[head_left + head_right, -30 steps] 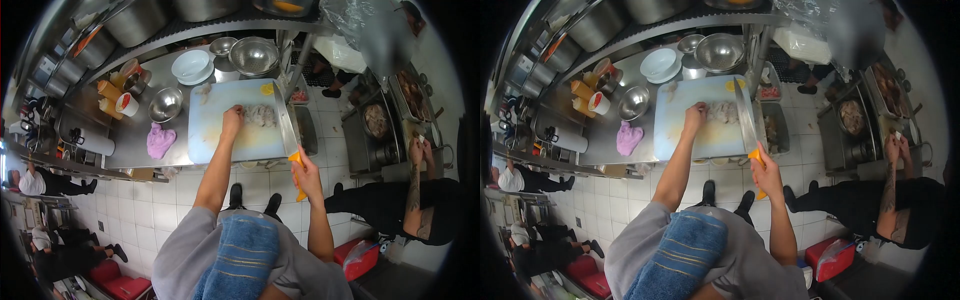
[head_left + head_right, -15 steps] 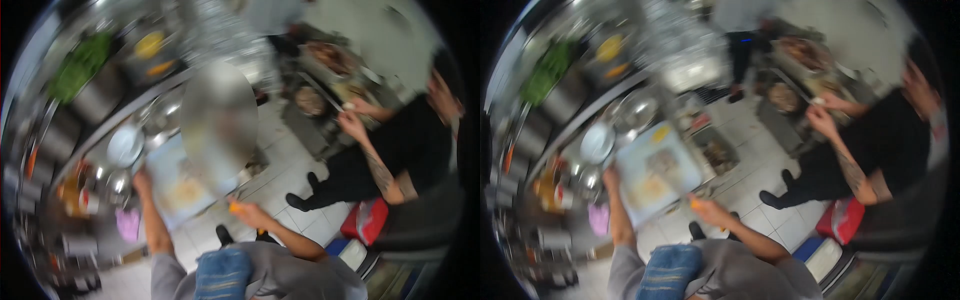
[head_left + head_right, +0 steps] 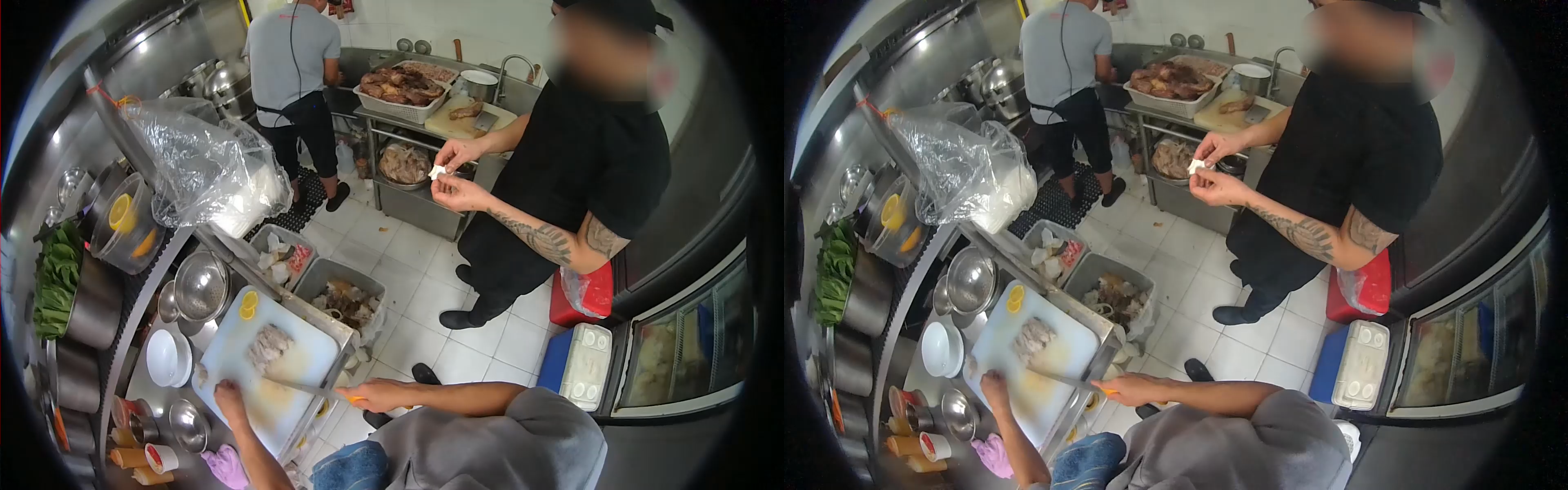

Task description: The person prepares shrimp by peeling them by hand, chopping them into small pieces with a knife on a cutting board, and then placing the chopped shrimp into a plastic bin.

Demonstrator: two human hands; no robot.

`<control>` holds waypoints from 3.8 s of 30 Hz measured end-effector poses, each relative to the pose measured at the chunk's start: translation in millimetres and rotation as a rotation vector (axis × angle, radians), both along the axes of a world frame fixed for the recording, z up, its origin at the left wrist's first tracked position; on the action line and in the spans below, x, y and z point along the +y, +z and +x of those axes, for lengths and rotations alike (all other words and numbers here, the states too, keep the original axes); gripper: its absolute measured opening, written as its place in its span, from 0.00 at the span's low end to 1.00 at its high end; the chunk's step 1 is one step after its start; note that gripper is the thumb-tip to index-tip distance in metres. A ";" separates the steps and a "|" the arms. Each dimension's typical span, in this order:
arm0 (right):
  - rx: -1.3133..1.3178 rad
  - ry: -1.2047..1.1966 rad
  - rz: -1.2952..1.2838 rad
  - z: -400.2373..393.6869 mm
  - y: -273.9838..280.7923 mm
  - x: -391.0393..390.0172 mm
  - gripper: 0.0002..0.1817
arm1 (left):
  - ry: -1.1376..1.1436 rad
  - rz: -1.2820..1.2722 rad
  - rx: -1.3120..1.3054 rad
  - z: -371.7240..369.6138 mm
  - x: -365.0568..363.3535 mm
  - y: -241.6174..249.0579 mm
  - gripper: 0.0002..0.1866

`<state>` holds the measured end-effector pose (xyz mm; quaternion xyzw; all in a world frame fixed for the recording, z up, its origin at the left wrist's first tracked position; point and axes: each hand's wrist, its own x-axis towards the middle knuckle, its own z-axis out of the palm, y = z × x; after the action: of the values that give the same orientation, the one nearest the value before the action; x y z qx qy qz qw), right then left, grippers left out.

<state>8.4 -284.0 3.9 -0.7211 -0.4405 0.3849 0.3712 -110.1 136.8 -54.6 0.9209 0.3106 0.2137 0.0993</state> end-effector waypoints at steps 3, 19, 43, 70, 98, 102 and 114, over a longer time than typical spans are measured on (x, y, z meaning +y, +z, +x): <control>-0.046 -0.008 -0.018 5.0 0.6 0.8 0.31 | -0.052 -0.122 -0.016 1.6 -58.1 11.7 0.07; -0.274 0.113 0.047 9.4 4.6 9.8 0.31 | -0.051 -0.328 -0.302 -21.6 -165.4 20.3 0.17; -0.634 0.238 -0.115 1.2 28.1 7.8 0.31 | -0.206 -0.120 -0.184 -26.6 -140.9 16.6 0.12; -0.577 0.331 -0.016 24.0 0.9 41.0 0.32 | -0.181 -0.163 -0.163 -23.2 -138.7 20.8 0.13; 0.804 -0.253 0.070 89.5 6.6 70.5 0.34 | 0.386 -0.935 -0.678 20.7 -130.1 20.0 0.15; 0.785 -0.265 0.087 90.1 10.6 63.5 0.33 | 0.180 -1.118 -0.854 47.7 -99.6 41.1 0.16; 0.751 -0.214 0.099 85.5 25.7 57.5 0.33 | 0.021 -1.109 -0.670 75.7 -71.9 63.4 0.14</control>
<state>93.9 -226.5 29.7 -0.5531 -0.2144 0.5594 0.5790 -34.4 64.9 8.9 0.6130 0.3361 0.2982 0.6499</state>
